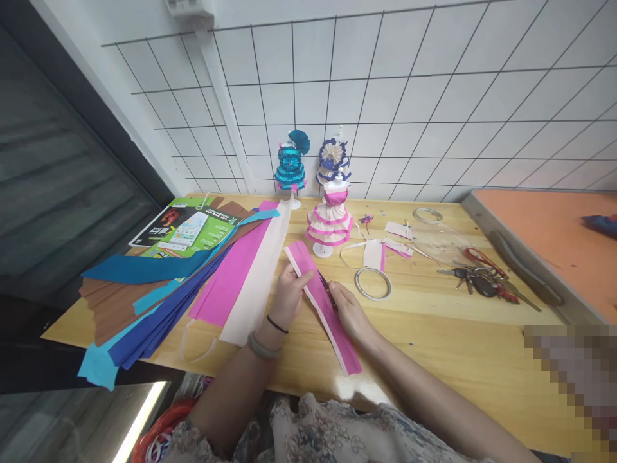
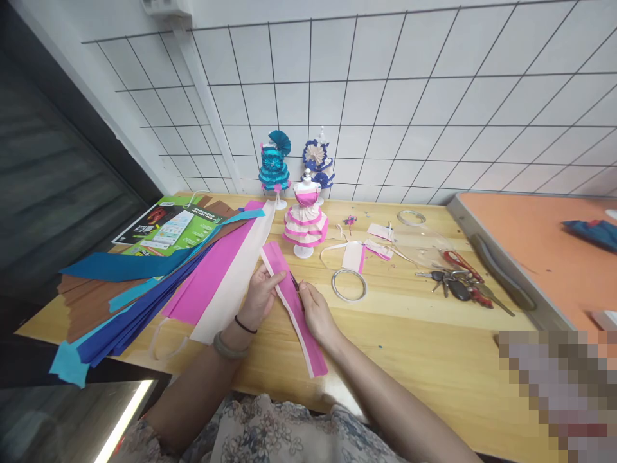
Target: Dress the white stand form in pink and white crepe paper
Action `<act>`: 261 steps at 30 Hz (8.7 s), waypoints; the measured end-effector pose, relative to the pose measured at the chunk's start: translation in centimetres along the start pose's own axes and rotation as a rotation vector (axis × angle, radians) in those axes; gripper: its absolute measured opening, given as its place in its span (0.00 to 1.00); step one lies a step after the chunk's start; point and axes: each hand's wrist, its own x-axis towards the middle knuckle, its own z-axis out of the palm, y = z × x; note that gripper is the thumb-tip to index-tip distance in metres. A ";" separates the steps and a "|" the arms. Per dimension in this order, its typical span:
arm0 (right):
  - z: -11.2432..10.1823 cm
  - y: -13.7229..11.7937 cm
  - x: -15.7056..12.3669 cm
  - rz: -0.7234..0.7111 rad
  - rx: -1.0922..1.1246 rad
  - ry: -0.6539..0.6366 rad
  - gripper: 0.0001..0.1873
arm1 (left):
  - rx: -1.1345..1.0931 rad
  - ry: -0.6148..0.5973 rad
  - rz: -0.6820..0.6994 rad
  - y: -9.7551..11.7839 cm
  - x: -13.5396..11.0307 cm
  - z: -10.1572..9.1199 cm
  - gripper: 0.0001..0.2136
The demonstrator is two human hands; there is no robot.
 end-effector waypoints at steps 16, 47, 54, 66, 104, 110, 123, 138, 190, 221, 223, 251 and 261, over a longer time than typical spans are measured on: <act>0.4 -0.5 0.4 0.049 0.035 0.003 0.19 | 0.040 -0.015 0.032 -0.2 -0.2 0.2 0.14; 0.9 0.1 0.8 -0.039 -0.013 0.021 0.19 | 0.017 -0.020 0.036 -0.7 -0.1 0.0 0.13; 0.9 0.1 1.0 -0.017 -0.044 0.038 0.20 | 0.000 -0.023 0.028 -0.7 -0.1 0.1 0.13; 1.0 0.1 0.9 -0.039 -0.037 0.063 0.18 | -0.101 -0.006 0.003 -0.2 0.0 0.1 0.13; 2.0 -0.4 1.3 -0.045 -0.039 0.022 0.20 | 0.050 0.112 0.102 -0.2 -0.1 0.0 0.12; 2.0 -0.4 1.3 -0.044 -0.039 0.034 0.20 | 0.022 0.109 0.086 -0.1 -0.1 0.0 0.12; 1.8 0.0 1.4 -0.036 -0.046 0.039 0.19 | -0.010 0.092 0.047 -0.2 -0.1 0.1 0.12; 1.8 -0.9 1.2 -0.032 -0.028 0.017 0.19 | 0.051 0.109 0.057 -0.2 -0.1 -0.3 0.12; 1.9 -0.8 1.8 -0.044 -0.023 0.005 0.19 | 0.169 0.145 0.102 -0.5 -0.3 -0.3 0.11; 2.1 -0.8 1.6 -0.043 -0.025 -0.016 0.19 | 0.093 0.128 0.081 -0.1 0.1 -0.7 0.13; 2.3 -0.8 1.4 -0.034 -0.034 -0.011 0.19 | 0.083 0.138 0.093 -0.2 0.3 -0.8 0.12; 2.7 -1.0 1.8 -0.007 0.032 -0.009 0.19 | 0.193 0.218 0.123 0.1 -0.3 -0.3 0.11; 3.0 -0.7 2.0 -0.045 -0.008 -0.007 0.20 | 0.195 0.231 0.105 0.1 -0.3 -0.2 0.10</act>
